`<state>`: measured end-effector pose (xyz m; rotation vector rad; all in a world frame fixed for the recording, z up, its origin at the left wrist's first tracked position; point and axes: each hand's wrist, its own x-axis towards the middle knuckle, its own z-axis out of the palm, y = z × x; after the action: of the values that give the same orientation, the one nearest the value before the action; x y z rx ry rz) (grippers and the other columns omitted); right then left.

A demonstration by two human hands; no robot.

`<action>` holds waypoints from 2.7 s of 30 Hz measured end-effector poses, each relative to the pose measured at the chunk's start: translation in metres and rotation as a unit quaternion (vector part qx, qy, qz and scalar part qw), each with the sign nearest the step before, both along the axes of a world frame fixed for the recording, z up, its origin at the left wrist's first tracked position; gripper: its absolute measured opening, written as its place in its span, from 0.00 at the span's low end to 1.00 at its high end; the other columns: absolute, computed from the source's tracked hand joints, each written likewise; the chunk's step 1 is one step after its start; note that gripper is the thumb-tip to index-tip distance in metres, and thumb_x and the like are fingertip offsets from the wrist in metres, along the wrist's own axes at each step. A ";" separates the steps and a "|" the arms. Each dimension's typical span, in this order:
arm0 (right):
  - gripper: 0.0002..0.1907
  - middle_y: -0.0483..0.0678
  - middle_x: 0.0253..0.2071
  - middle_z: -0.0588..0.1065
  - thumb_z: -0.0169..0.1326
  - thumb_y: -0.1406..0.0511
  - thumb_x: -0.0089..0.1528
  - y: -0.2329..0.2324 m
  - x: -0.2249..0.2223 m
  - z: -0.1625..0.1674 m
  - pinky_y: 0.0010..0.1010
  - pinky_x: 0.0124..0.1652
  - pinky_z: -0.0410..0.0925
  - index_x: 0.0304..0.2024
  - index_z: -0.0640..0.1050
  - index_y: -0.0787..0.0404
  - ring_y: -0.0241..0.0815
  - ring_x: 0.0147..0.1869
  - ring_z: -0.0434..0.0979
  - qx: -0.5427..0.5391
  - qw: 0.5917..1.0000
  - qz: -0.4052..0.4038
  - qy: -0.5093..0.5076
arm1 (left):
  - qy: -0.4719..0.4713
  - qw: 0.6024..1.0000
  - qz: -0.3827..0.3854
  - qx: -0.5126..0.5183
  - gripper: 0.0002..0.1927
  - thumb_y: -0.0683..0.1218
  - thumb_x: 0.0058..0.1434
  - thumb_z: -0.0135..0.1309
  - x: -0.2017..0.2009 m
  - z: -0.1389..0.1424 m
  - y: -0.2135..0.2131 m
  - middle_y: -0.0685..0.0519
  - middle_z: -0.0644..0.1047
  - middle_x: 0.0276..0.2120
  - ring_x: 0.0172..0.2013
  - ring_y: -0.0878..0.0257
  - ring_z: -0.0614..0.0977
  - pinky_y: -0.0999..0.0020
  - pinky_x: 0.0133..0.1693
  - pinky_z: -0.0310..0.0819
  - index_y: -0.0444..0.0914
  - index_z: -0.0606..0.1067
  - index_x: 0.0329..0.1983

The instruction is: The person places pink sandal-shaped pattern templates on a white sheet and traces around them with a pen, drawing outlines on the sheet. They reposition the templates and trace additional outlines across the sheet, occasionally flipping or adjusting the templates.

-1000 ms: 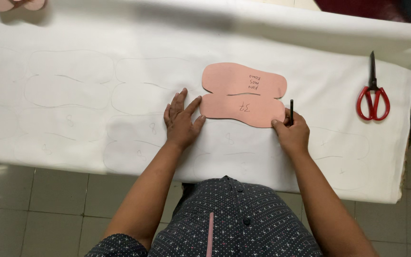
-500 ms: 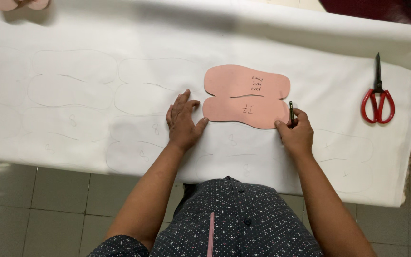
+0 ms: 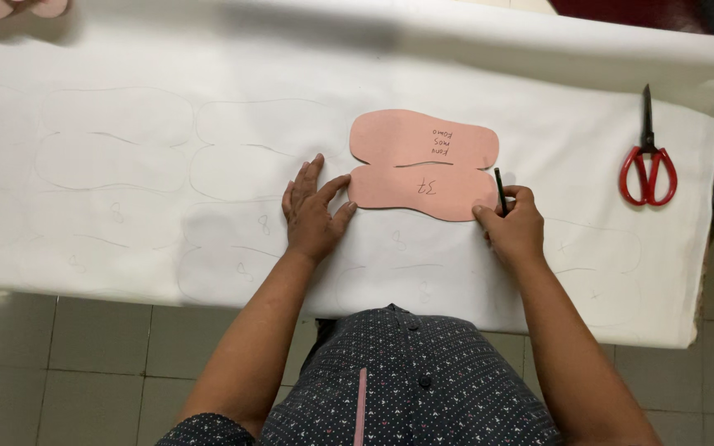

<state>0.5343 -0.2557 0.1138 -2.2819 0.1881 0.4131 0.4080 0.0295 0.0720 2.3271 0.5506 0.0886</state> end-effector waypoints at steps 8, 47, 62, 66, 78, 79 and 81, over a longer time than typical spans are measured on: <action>0.22 0.44 0.29 0.78 0.68 0.56 0.54 -0.008 0.016 -0.002 0.28 0.32 0.71 0.41 0.76 0.61 0.35 0.28 0.77 -0.086 0.995 0.051 0.000 | -0.015 1.000 -0.006 0.013 0.24 0.54 0.60 0.59 0.001 -0.003 -0.001 0.52 0.53 0.76 0.76 0.55 0.47 0.51 0.71 0.30 0.54 0.76 0.61; 0.22 0.50 0.34 0.79 0.66 0.51 0.57 -0.018 0.011 -0.013 0.38 0.40 0.70 0.36 0.77 0.62 0.45 0.36 0.78 -0.120 0.986 0.103 -0.050 | -0.033 0.998 0.001 0.047 0.22 0.53 0.62 0.57 0.004 -0.010 -0.005 0.51 0.56 0.75 0.75 0.54 0.50 0.49 0.71 0.33 0.52 0.77 0.60; 0.23 0.50 0.36 0.78 0.66 0.51 0.58 -0.028 0.016 -0.029 0.40 0.40 0.70 0.37 0.76 0.64 0.47 0.38 0.77 -0.144 0.976 0.137 -0.084 | -0.027 0.999 0.002 0.034 0.20 0.53 0.61 0.58 0.006 -0.003 -0.008 0.51 0.56 0.76 0.76 0.54 0.50 0.49 0.72 0.32 0.52 0.78 0.58; 0.24 0.51 0.36 0.77 0.66 0.51 0.58 -0.029 0.015 -0.026 0.41 0.40 0.70 0.36 0.76 0.64 0.48 0.38 0.77 -0.156 0.970 0.154 -0.104 | -0.029 1.000 0.005 0.010 0.21 0.50 0.58 0.58 0.007 0.000 -0.010 0.49 0.56 0.74 0.74 0.53 0.48 0.50 0.70 0.30 0.49 0.77 0.56; 0.15 0.48 0.28 0.76 0.61 0.59 0.62 -0.043 0.022 -0.011 0.33 0.33 0.66 0.46 0.82 0.63 0.40 0.31 0.72 0.014 0.998 0.021 0.064 | -0.074 0.950 -0.222 0.207 0.28 0.51 0.63 0.55 0.025 -0.023 -0.076 0.29 0.59 0.64 0.61 0.31 0.63 0.39 0.66 0.57 0.44 0.71 0.68; 0.14 0.47 0.29 0.76 0.61 0.61 0.62 -0.047 0.021 -0.012 0.33 0.33 0.65 0.47 0.82 0.61 0.39 0.31 0.72 0.044 0.997 0.006 0.063 | -0.057 0.953 -0.218 0.204 0.29 0.53 0.63 0.55 0.024 -0.019 -0.080 0.29 0.57 0.65 0.62 0.30 0.61 0.37 0.65 0.54 0.45 0.70 0.68; 0.14 0.45 0.31 0.75 0.62 0.63 0.62 -0.052 0.015 -0.015 0.32 0.33 0.64 0.49 0.81 0.59 0.37 0.33 0.71 0.105 0.992 -0.023 0.061 | -0.025 0.957 -0.210 0.200 0.32 0.56 0.62 0.54 0.022 -0.012 -0.085 0.29 0.54 0.67 0.65 0.27 0.56 0.34 0.65 0.49 0.48 0.67 0.69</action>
<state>0.5498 -0.3072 0.0983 -2.0442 0.2469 0.5249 0.4301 -0.0558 0.0602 2.7768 -0.0022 0.0604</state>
